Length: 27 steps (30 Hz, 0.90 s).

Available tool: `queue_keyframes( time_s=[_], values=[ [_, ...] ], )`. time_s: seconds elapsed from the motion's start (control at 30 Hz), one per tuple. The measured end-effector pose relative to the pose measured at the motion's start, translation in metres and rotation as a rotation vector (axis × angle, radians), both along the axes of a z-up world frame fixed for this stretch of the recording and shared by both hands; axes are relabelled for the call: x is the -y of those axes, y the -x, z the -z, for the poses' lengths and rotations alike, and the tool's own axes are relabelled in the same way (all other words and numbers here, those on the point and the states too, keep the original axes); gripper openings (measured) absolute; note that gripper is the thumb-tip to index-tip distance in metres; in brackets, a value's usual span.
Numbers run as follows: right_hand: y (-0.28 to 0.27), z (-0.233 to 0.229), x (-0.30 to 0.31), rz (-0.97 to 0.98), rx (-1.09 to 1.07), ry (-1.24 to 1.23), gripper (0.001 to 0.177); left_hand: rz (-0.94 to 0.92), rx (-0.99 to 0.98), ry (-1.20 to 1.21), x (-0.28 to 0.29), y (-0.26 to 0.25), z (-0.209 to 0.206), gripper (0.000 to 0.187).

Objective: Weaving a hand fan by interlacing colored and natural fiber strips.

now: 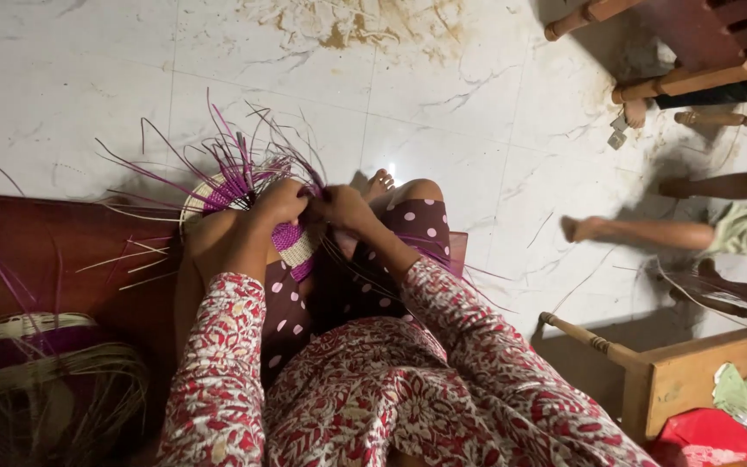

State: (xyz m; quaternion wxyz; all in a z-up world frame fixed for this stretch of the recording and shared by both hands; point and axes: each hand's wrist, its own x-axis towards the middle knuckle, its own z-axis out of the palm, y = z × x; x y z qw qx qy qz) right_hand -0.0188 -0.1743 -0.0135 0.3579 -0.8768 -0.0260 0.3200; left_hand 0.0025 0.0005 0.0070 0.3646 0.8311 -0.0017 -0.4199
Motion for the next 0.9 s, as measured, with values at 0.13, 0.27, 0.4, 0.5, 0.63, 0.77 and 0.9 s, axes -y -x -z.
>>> queue_keyframes(
  time_s=[0.13,0.27,0.4,0.5,0.63,0.77,0.9],
  values=[
    [0.02,0.025,-0.004,-0.095,-0.099,0.039,0.05,0.024,0.018,-0.067,0.003,0.004,0.029,0.037],
    [0.017,0.011,-0.021,-0.194,0.016,0.322,0.033,0.014,-0.023,-0.05,0.003,0.005,0.034,0.042],
    [0.016,0.035,-0.015,-0.278,0.126,0.509,0.032,0.031,-0.042,-0.037,0.002,-0.001,0.023,0.046],
    [0.006,0.039,0.001,-0.193,0.027,0.358,0.032,0.037,-0.047,-0.015,0.0,0.0,0.016,0.046],
    [-0.005,0.076,0.023,0.1,-0.114,0.085,0.033,0.063,-0.025,0.006,-0.004,-0.003,0.011,0.041],
    [-0.023,0.026,0.0,0.163,-0.186,-0.031,0.033,-0.001,-0.036,-0.027,0.006,-0.009,0.003,0.035],
    [-0.03,0.015,-0.001,0.01,-0.031,0.08,0.035,0.082,-0.164,-0.158,0.009,-0.009,0.022,0.033]
  ],
)
